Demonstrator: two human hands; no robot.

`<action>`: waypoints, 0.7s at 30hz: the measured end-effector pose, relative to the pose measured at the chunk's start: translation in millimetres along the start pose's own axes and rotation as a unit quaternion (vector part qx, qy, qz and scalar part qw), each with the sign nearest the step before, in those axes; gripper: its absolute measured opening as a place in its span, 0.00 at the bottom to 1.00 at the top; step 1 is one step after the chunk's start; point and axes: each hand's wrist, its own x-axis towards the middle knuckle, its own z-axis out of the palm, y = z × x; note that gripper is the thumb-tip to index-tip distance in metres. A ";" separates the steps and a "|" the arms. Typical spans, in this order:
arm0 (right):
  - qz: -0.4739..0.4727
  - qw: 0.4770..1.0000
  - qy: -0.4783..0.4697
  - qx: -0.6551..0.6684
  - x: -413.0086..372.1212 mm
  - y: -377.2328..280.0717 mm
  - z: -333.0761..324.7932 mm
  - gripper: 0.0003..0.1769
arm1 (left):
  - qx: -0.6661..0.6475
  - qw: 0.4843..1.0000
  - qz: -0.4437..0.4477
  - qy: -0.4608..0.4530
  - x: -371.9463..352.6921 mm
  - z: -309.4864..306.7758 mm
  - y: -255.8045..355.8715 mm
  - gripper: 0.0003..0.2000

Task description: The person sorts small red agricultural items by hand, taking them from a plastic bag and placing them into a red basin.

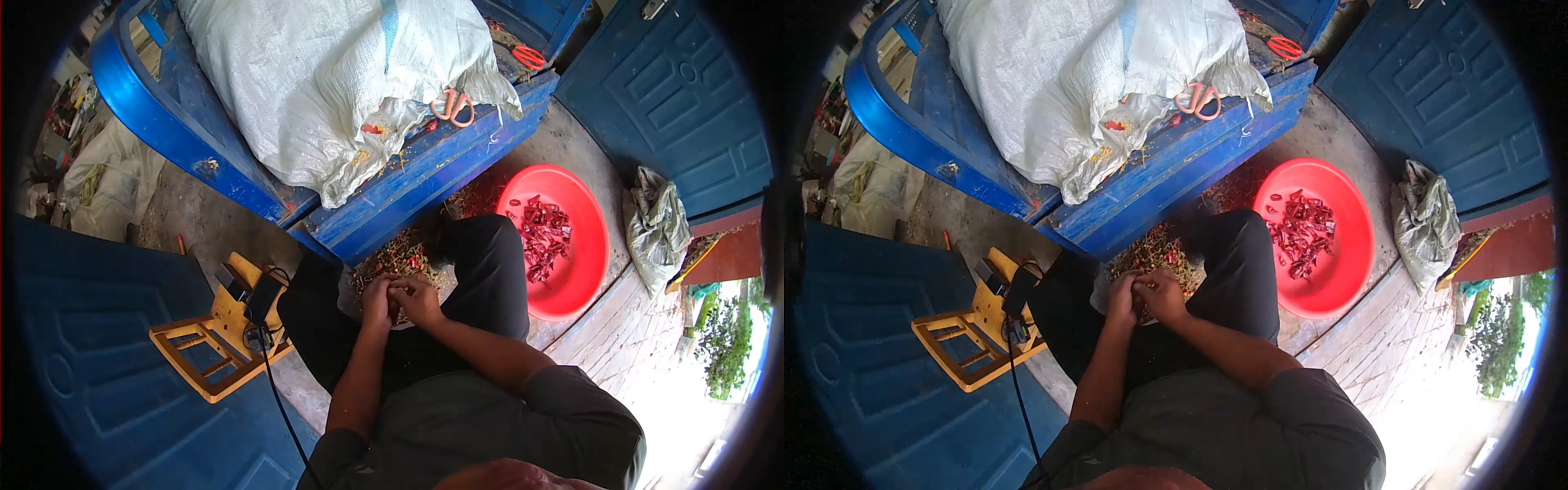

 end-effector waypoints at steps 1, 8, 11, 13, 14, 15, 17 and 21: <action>0.003 1.000 0.015 -0.006 3.8 8.3 -0.3 0.11 | 0.012 0.999 -0.011 -0.030 0.9 -4.2 -2.4 0.11; 0.037 0.997 0.055 -0.038 10.4 18.9 5.7 0.11 | 0.054 0.998 -0.020 -0.035 4.3 -8.0 -8.8 0.13; -0.022 0.993 0.078 -0.086 8.4 16.1 8.0 0.11 | 0.049 0.998 0.008 -0.030 7.3 -9.1 -13.2 0.13; -0.059 0.992 0.091 -0.070 5.7 9.8 7.8 0.10 | 0.036 0.999 0.010 -0.015 0.9 -3.7 -9.1 0.13; -0.099 0.989 0.098 -0.054 5.4 7.2 6.6 0.10 | 0.021 1.000 0.014 0.006 -1.1 -1.5 -5.7 0.14; -0.106 0.989 0.082 -0.062 5.7 4.0 4.5 0.09 | 0.019 0.999 -0.006 -0.032 -1.4 -9.9 -3.7 0.14; -0.115 0.990 0.080 -0.016 6.9 -1.1 4.2 0.09 | 0.013 1.000 -0.005 -0.013 -7.9 -8.7 -1.4 0.13; -0.104 0.992 0.074 0.021 6.9 0.4 9.4 0.08 | 0.028 0.999 -0.032 0.013 -21.0 -5.1 -1.0 0.10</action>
